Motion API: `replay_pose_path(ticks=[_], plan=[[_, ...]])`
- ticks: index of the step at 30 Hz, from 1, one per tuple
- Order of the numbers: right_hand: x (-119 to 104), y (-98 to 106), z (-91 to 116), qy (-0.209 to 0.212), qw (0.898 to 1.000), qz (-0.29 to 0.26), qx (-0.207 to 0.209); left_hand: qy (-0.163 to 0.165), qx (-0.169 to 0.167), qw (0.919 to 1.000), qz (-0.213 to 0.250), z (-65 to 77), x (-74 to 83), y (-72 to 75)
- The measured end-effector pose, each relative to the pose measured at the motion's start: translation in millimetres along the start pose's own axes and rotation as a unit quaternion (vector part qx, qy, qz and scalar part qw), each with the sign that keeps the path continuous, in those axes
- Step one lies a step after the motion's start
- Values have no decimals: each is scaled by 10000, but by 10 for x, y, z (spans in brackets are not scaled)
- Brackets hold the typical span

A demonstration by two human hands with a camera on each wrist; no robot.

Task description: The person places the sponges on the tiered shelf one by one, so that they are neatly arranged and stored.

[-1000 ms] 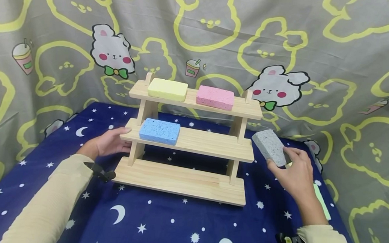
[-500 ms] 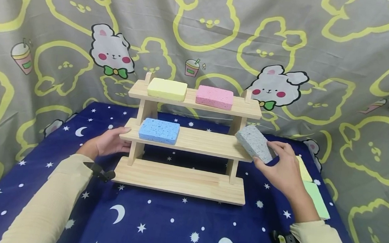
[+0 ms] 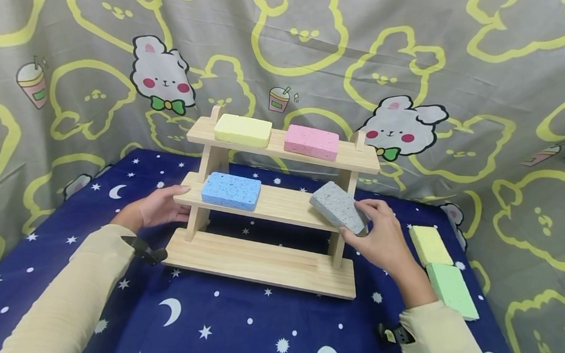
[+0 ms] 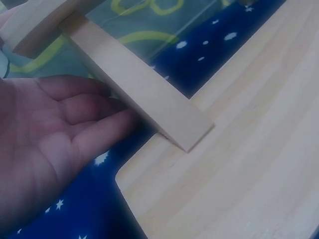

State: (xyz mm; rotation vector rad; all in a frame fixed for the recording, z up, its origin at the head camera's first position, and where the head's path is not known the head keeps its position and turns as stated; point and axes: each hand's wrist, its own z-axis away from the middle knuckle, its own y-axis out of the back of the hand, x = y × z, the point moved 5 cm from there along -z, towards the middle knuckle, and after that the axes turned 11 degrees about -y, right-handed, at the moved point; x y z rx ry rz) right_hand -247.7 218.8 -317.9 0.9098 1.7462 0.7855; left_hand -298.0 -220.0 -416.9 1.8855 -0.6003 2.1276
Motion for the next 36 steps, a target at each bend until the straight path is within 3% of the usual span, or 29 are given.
replay_pose_path(ticks=[13,36], plan=[[-217,-259,-160,418,9968,57,-685,14,15,10000,-35,8,-15,-3],[-361,-374,-308,1035,9866,197,-1244,-22,-23,10000,41,-6,-5,4]])
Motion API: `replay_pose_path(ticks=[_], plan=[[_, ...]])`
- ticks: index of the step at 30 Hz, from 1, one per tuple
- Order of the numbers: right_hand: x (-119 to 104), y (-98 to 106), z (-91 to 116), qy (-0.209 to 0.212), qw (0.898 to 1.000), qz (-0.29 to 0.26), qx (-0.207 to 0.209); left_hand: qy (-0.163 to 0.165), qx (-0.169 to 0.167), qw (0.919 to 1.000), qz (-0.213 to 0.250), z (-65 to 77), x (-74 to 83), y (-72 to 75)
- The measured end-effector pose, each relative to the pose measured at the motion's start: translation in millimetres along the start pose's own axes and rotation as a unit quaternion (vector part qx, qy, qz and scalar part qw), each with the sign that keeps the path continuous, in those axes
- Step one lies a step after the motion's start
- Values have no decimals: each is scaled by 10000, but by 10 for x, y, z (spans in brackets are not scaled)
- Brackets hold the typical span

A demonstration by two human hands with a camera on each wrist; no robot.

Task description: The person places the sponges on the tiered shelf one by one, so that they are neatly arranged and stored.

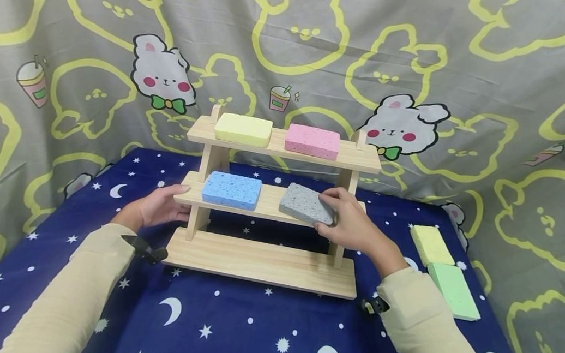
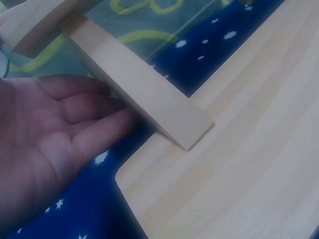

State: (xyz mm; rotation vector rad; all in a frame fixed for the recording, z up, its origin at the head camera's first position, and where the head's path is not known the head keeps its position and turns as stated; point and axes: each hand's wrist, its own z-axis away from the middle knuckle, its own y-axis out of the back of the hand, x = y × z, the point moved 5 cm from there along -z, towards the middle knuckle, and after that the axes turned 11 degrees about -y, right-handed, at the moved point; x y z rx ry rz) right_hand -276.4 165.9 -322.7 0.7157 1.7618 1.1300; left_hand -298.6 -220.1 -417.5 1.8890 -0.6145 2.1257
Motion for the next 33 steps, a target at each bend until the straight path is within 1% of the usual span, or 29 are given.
replay_pose_path(ticks=[9,19,27,33], plan=[[-18,-11,-46,97,9998,37,-162,30,23,10000,-18,-14,3,3],[-28,-52,-66,180,9991,-190,-322,23,22,10000,-67,-15,1,-6],[-35,-75,-75,211,9988,-309,-319,23,40,10000,0,0,-7,4],[-3,-52,-25,241,9987,-408,-178,28,50,10000,-32,4,-4,3]])
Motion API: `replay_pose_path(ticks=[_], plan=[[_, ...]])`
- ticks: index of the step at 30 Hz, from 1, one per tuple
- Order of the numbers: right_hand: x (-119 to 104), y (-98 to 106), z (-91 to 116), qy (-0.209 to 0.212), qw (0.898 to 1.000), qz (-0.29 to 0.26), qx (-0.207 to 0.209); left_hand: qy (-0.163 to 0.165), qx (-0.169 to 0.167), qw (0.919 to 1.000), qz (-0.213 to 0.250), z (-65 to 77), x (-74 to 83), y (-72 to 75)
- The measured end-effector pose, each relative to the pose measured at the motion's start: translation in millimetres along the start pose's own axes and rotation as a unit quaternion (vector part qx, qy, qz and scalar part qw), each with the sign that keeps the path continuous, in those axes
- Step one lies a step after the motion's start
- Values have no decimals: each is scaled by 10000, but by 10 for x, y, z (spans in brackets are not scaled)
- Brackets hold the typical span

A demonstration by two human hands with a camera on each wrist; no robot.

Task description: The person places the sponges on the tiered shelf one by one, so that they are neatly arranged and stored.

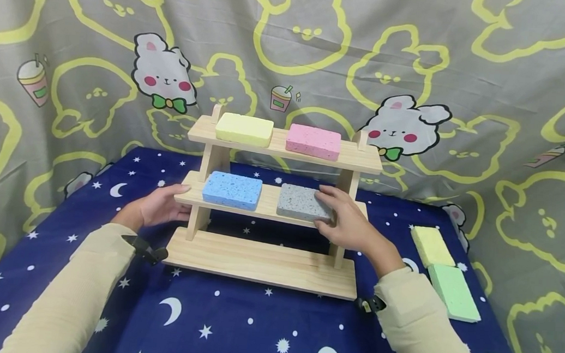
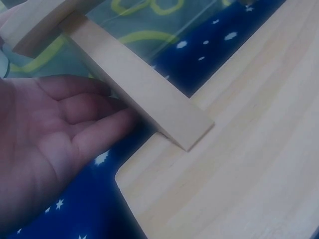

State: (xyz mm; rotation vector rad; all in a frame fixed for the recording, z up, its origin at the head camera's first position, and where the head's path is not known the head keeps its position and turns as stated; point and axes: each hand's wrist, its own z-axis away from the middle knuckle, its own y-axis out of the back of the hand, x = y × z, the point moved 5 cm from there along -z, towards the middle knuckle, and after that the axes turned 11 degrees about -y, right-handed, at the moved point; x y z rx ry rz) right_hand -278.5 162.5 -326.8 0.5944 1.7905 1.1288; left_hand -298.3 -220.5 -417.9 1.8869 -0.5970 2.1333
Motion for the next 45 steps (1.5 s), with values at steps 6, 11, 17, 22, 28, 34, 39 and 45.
replay_pose_path(ticks=[6,11,17,22,28,34,39,45], plan=[[79,46,74,-204,9996,-21,179,-28,-14,10000,-10,-12,6,-2],[134,88,154,-157,9993,-129,329,-35,-41,10000,21,-15,8,4],[242,125,297,-295,9978,-284,518,-30,-35,10000,-11,-8,0,2],[382,169,434,-448,9952,-214,844,-44,-61,10000,-11,0,-6,-11],[582,241,616,-860,9902,-198,1084,-53,-87,9999,28,1,5,-19],[799,232,782,-1316,9846,-192,1133,-35,-5,10000,-79,18,29,0],[977,234,898,-1637,9784,-79,1261,-21,7,10000,-79,25,24,-3],[1166,274,1053,-1999,9692,-143,1430,-61,-41,10000,-25,25,19,-11]])
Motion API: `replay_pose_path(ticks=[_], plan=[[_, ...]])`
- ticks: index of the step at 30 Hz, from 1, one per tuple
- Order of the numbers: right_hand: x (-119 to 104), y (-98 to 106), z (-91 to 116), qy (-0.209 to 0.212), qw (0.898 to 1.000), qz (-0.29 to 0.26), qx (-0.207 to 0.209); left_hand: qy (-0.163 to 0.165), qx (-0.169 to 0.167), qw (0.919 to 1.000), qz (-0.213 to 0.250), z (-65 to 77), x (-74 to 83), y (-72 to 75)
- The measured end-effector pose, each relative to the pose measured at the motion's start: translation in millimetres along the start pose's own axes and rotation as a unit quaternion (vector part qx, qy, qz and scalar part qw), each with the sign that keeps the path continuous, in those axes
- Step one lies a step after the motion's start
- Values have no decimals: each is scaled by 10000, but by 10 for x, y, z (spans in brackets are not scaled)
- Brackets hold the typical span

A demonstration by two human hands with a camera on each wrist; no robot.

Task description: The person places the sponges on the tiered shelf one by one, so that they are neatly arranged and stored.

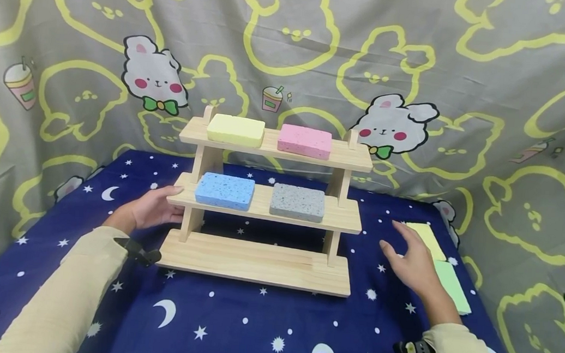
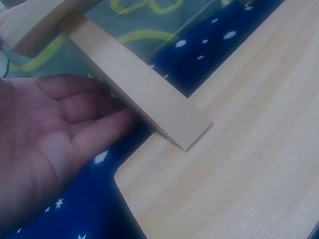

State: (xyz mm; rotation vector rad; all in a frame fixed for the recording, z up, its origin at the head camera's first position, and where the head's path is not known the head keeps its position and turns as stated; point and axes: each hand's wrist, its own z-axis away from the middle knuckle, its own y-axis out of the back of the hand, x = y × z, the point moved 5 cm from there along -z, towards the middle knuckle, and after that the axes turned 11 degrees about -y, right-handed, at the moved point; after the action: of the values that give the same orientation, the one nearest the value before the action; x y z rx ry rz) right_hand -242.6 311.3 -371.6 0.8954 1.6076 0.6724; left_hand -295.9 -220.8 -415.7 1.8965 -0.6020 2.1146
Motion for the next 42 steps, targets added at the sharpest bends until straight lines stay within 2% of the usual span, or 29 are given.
replay_pose_path(ticks=[6,14,21,32,39,42], plan=[[244,37,34,-560,9984,34,116,-107,38,9999,99,12,9,33],[595,60,133,-1278,9900,375,466,-62,79,9999,136,10,6,29],[980,55,260,-2262,9715,463,543,-16,47,10000,-2,3,1,16],[1329,65,378,-2984,9517,585,413,-23,43,10000,54,-2,-1,6],[1510,64,461,-3600,9308,611,193,3,54,10000,32,-10,-23,14],[1550,52,484,-3750,9249,625,82,1,41,10000,77,-14,-24,11]])
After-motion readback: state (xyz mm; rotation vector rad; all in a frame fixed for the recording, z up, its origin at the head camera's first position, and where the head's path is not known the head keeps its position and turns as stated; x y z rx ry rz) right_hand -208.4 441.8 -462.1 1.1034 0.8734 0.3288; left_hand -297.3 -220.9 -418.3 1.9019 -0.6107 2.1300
